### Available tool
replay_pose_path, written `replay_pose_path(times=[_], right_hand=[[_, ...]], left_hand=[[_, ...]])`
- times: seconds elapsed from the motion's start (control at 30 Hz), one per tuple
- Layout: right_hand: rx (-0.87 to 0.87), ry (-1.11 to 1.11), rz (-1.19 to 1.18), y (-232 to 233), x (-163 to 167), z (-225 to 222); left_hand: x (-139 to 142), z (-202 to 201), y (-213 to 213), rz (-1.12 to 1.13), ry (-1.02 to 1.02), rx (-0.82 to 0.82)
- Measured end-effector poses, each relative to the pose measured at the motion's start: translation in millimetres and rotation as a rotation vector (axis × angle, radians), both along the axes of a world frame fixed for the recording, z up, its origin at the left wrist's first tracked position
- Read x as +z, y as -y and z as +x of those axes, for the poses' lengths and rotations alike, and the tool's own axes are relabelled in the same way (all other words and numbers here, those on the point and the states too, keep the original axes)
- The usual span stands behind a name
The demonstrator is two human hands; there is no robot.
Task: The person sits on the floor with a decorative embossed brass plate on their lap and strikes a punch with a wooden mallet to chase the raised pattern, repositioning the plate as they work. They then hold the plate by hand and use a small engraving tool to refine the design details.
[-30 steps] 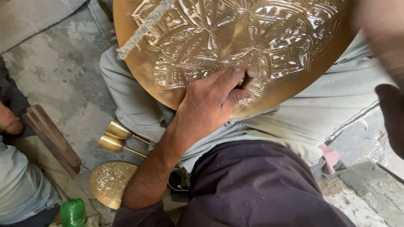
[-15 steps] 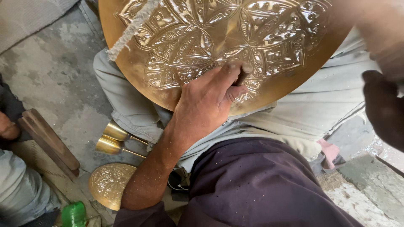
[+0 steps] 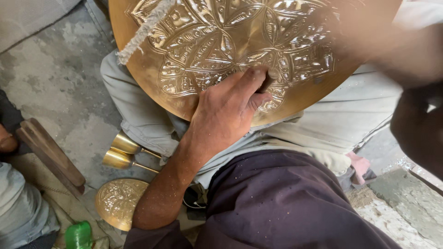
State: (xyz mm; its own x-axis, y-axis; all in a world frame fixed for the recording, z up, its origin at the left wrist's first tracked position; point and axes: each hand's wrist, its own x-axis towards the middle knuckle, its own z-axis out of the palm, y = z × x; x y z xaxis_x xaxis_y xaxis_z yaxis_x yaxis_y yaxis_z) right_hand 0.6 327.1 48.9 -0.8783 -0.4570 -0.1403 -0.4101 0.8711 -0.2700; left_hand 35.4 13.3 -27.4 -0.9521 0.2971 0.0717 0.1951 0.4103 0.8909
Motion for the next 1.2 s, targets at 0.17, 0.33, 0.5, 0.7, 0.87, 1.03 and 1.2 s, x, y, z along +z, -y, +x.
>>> replay_pose_path(times=[0.17, 0.33, 0.5, 0.7, 0.87, 1.03, 1.2], right_hand=[[-0.094, 0.017, 0.004, 8, 9, 22], [-0.123, 0.005, -0.016, 17, 13, 25], [-0.125, -0.014, -0.013, 17, 15, 11], [-0.171, -0.016, 0.022, 23, 16, 15], [-0.386, 0.062, 0.101, 45, 28, 6], [-0.065, -0.176, 0.071, 62, 43, -1], [-0.048, -0.077, 0.207, 60, 40, -2]], left_hand=[[3, -3, 3, 0.064, -0.074, 0.095], [8, -2, 12, 0.045, -0.038, 0.054], [3, -2, 11, 0.054, -0.053, 0.030], [4, -1, 10, 0.015, -0.036, 0.028], [7, -3, 9, 0.019, -0.009, 0.014], [12, -2, 11, 0.000, -0.018, 0.036], [15, -6, 11, 0.001, -0.025, 0.018]])
